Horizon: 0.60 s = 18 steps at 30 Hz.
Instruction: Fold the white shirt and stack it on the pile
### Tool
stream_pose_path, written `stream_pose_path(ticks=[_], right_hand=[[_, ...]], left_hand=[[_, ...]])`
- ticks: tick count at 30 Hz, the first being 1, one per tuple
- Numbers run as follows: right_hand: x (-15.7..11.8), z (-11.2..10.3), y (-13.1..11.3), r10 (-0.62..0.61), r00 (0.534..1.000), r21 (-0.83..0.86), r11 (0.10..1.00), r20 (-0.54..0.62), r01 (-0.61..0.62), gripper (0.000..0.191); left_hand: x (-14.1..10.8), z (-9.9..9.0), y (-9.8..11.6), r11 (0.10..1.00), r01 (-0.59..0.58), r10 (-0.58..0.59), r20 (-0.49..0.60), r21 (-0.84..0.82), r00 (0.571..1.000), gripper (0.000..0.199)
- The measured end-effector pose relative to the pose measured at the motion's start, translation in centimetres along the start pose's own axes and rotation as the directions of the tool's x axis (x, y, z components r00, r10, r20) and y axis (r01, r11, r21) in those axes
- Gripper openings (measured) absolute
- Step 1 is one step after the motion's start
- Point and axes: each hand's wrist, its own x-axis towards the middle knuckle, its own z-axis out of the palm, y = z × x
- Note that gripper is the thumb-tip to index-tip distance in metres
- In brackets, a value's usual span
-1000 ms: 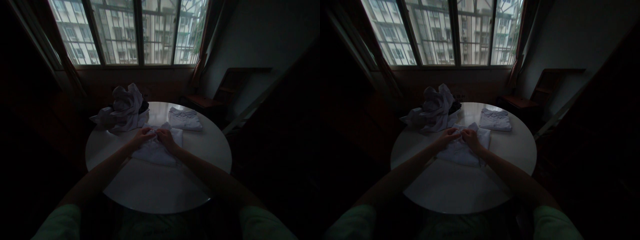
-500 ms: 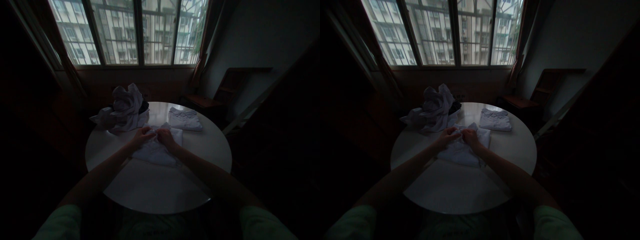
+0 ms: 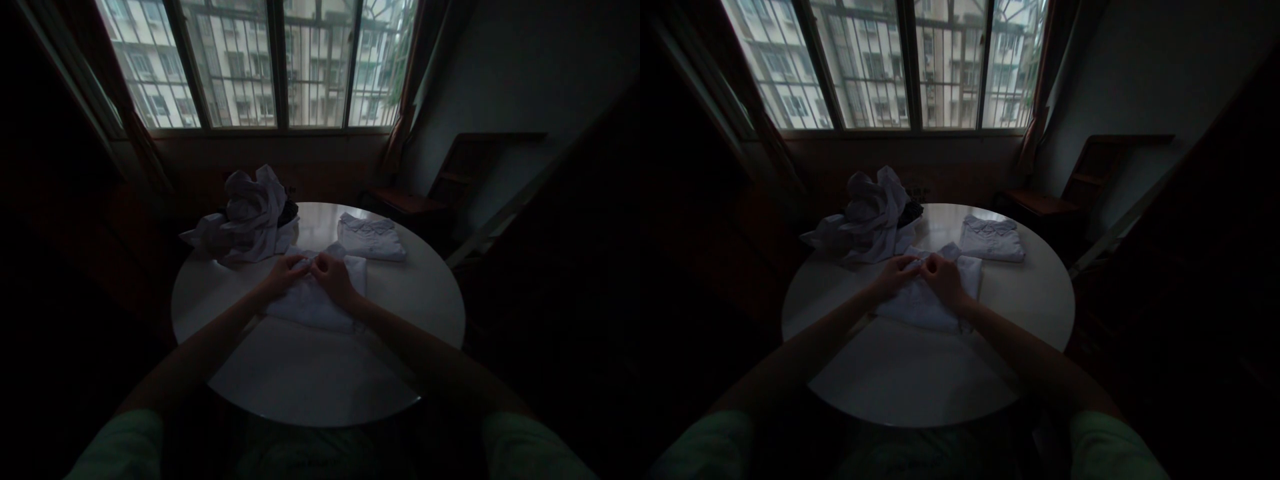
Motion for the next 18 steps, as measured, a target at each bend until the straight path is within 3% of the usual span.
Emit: stream_pose_path(ticks=[3, 7, 12, 15, 18], right_hand=[[-0.2, 0.1, 0.1, -0.034, 0.999, -0.118, 0.993, -0.026, 0.03, 0.013], [-0.1, 0.2, 0.2, -0.043, 0.999, -0.116, 0.992, -0.018, 0.041, 0.014], [0.5, 0.3, 0.8, 0.091, 0.991, 0.179, 0.978, 0.093, -0.106, 0.017], [0.9, 0.4, 0.9, 0.198, 0.966, 0.383, 0.89, 0.164, -0.247, 0.016], [1.1, 0.3, 0.7, 0.271, 0.942, 0.483, 0.809, 0.2, -0.335, 0.015]], left_hand=[[0.0, -0.1, -0.1, 0.996, -0.034, 0.033, 0.013, 0.08, 0.999, 0.028], [0.1, 0.0, 0.0, 0.985, -0.086, 0.083, 0.027, 0.151, 0.996, 0.027], [0.1, 0.1, 0.1, 0.985, -0.089, 0.089, 0.013, 0.147, 0.996, 0.027], [0.0, 0.1, 0.0, 0.986, -0.092, 0.091, 0.018, 0.136, 0.996, 0.028], [0.1, 0.0, -0.2, 0.982, -0.105, 0.11, -0.023, 0.156, 0.994, 0.026]])
